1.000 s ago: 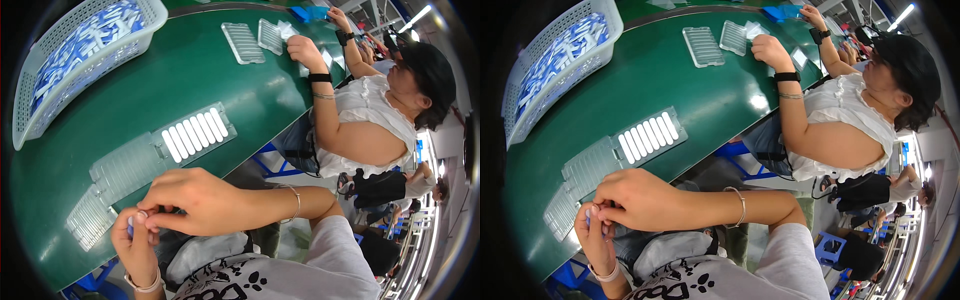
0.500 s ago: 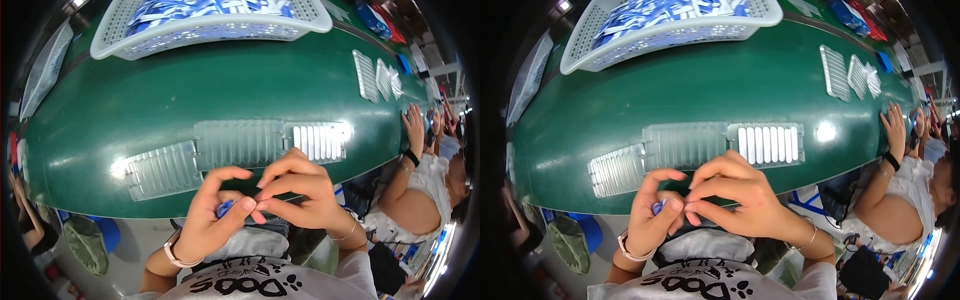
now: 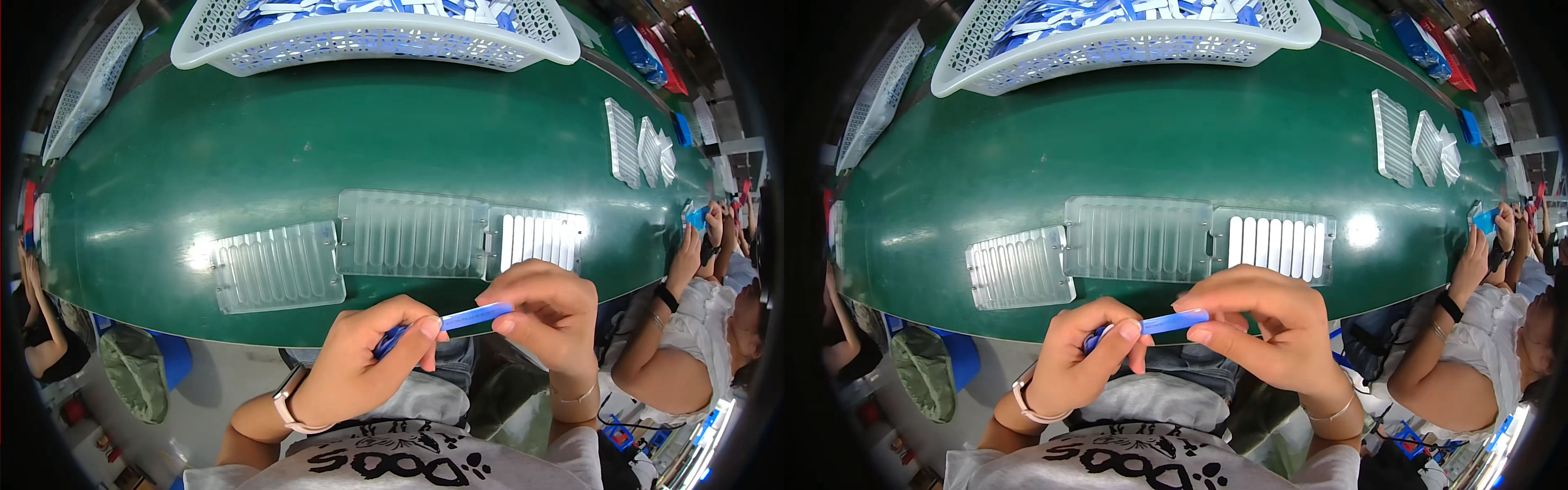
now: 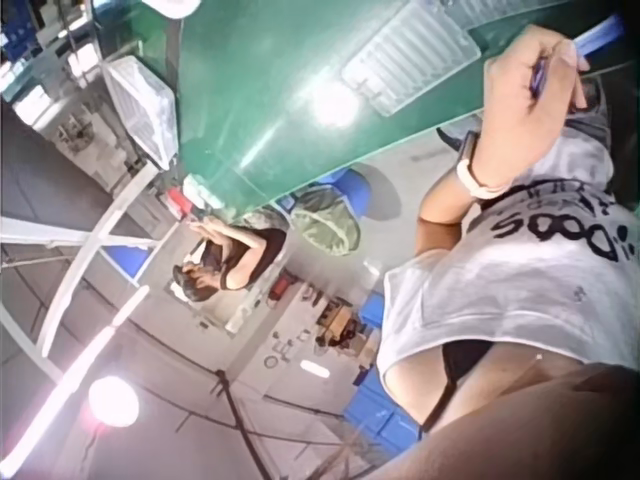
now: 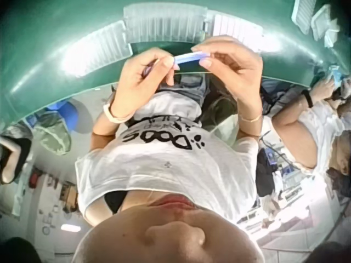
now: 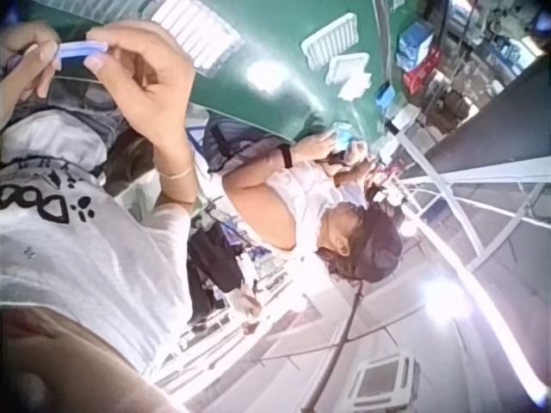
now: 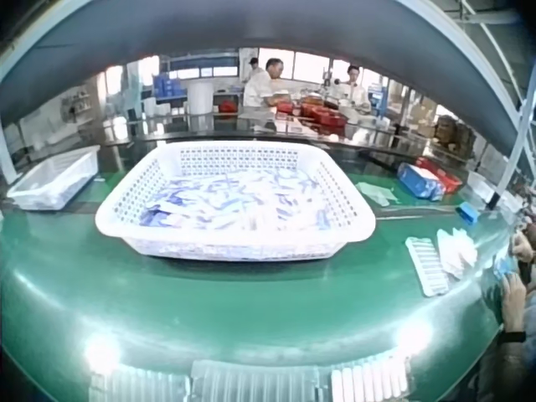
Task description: The person places small strips one by one into the slots of a clear plastic tray by hand, aligns the inserted strips, and slides the filled tray down the table.
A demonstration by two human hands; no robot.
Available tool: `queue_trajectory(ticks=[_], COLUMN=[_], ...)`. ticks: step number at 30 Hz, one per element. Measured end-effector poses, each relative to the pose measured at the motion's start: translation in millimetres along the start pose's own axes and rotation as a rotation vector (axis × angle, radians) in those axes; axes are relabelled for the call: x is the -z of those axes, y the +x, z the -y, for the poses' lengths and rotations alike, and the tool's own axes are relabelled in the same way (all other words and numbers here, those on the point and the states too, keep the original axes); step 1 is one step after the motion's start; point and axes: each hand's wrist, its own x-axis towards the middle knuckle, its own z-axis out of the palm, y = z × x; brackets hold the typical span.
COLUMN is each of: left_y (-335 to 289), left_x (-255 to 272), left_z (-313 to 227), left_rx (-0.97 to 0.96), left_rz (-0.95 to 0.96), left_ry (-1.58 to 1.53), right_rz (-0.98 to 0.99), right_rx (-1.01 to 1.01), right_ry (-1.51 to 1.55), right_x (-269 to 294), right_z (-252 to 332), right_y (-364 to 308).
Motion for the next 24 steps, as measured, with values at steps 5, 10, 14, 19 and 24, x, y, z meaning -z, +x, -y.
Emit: queue_trajectory(ticks=[5, 10, 14, 19, 24], left_y=[4.6, 3.7, 1.5, 0.6, 10.5], left_x=[5.9, 3.8, 1.8, -3.9, 1.7], left_z=[7.6, 10.9, 4.9, 3.5, 2.9], left_rx=[0.153, 0.22, 0.158, 0.053, 0.172], left_rz=[0.09, 0.035, 0.013, -0.063, 0.077], left_ry=[-0.285, -0.522, -0.412, -0.209, -0.402], right_rz=[-0.051, 0.121, 0.172, 0.162, 0.193], right_rx=[0.078, 0.095, 0.186, 0.208, 0.022], right_ry=[-0.513, -0.781, -0.877, -0.676, -0.414], right_x=[17.8, 26.6, 26.3, 7.4, -14.1], right_z=[14.0, 2.0, 3.8, 12.9, 9.3], right_y=[27.0, 77.6, 83.0, 53.1, 27.3])
